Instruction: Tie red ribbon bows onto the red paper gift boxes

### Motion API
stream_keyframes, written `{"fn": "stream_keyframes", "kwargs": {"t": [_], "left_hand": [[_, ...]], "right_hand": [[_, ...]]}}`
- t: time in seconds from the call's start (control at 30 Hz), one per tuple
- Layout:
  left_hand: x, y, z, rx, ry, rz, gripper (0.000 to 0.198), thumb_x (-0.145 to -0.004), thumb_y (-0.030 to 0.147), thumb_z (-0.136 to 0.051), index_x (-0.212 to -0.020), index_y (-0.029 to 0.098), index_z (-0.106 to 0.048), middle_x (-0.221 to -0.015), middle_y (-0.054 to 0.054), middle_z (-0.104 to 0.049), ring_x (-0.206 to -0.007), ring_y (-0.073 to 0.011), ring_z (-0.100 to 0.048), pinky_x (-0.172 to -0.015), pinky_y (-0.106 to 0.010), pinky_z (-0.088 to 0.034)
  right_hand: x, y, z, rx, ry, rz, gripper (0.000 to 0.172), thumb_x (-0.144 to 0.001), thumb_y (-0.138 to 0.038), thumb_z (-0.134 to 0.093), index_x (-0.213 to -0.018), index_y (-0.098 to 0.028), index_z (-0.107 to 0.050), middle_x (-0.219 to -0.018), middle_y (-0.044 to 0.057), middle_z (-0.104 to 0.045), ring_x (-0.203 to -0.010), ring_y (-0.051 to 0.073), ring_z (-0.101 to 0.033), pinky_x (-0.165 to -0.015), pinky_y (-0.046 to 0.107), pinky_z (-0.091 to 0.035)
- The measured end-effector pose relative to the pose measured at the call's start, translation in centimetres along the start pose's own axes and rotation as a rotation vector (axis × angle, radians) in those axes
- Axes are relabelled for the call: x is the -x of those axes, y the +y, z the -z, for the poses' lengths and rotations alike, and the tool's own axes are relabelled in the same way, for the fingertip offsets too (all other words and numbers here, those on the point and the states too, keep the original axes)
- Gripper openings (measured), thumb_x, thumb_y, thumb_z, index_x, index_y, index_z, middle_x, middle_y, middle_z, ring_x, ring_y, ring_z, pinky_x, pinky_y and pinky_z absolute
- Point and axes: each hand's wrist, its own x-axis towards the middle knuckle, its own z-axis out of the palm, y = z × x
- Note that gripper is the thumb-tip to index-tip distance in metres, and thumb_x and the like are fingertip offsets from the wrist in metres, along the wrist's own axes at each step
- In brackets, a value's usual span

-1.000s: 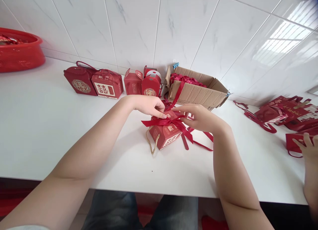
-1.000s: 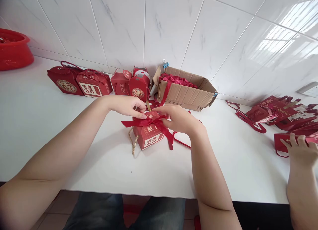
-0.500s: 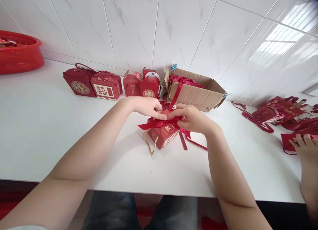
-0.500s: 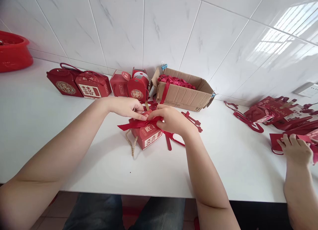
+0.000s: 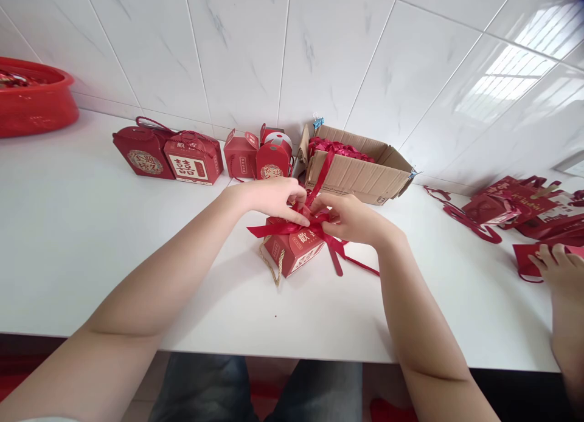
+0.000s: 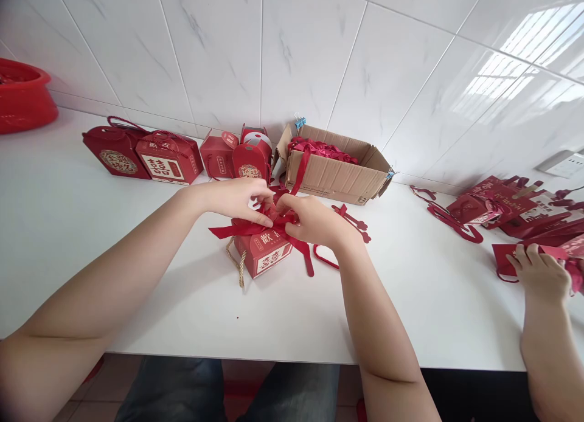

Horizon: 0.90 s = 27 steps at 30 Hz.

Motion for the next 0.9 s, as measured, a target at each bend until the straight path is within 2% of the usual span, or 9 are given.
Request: {"fn": "stream_keyframes", "kwargs": {"t": [0.1, 0.23, 0.37, 0.53, 0.9], "left_hand": [[0.8, 1.1, 0.3, 0.023, 0.101, -0.099, 0.041, -0.067, 0.056, -0.066, -0.088, 0.021, -0.055, -0.103, -0.005, -0.053, -0.092, -0.0214, -0.052, -0.065, -0.027, -0.039], [1.2, 2.1, 0.1, 0.012, 0.157, -0.075, 0.041, -0.071, 0.053, -0.064, -0.093, 0.02, -0.052, -0.106, -0.007, -0.051, -0.102, -0.0249, -0.048, -0.07, -0.03, -0.042], [0.7, 1.9, -0.5, -0.033, 0.088, -0.087, 0.034, -0.076, 0.052, -0.059, -0.087, 0.02, -0.06, -0.104, -0.008, -0.055, -0.108, -0.0266, -0.046, -0.077, -0.033, -0.042], [0.4, 1.5, -0.8, -0.021, 0.061, -0.09, 0.027, -0.076, 0.049, -0.061, -0.082, 0.023, -0.069, -0.105, -0.007, -0.058, -0.108, -0.0263, -0.048, -0.075, -0.031, -0.043], [0.1, 1.1, -0.8, 0.022, -0.026, -0.046, 0.025, -0.071, 0.046, -0.064, -0.081, 0.024, -0.072, -0.098, -0.006, -0.063, -0.098, -0.0244, -0.057, -0.071, -0.029, -0.044]], "right_hand": [[0.1, 0.0, 0.0, -0.025, 0.026, 0.002, 0.024, -0.076, -0.012, -0.049, -0.097, -0.023, -0.055, -0.096, 0.0, -0.068, -0.076, 0.014, -0.062, -0.062, 0.025, -0.043], [0.0, 0.0, -0.1, 0.0, 0.051, 0.005, 0.02, -0.076, -0.013, -0.049, -0.094, -0.022, -0.054, -0.088, 0.0, -0.066, -0.069, 0.014, -0.059, -0.058, 0.024, -0.04], [-0.2, 0.2, -0.1, 0.049, 0.046, 0.017, 0.015, -0.075, -0.012, -0.05, -0.087, -0.02, -0.055, -0.086, 0.001, -0.065, -0.074, 0.015, -0.059, -0.063, 0.026, -0.042], [-0.2, 0.6, -0.1, 0.036, 0.026, -0.003, 0.018, -0.076, -0.014, -0.051, -0.092, -0.021, -0.057, -0.09, 0.001, -0.066, -0.076, 0.015, -0.06, -0.063, 0.026, -0.043], [-0.3, 0.2, 0.1, 0.027, -0.01, 0.008, 0.022, -0.072, -0.01, -0.05, -0.088, -0.021, -0.061, -0.08, -0.001, -0.065, -0.069, 0.012, -0.057, -0.058, 0.022, -0.039]]}}
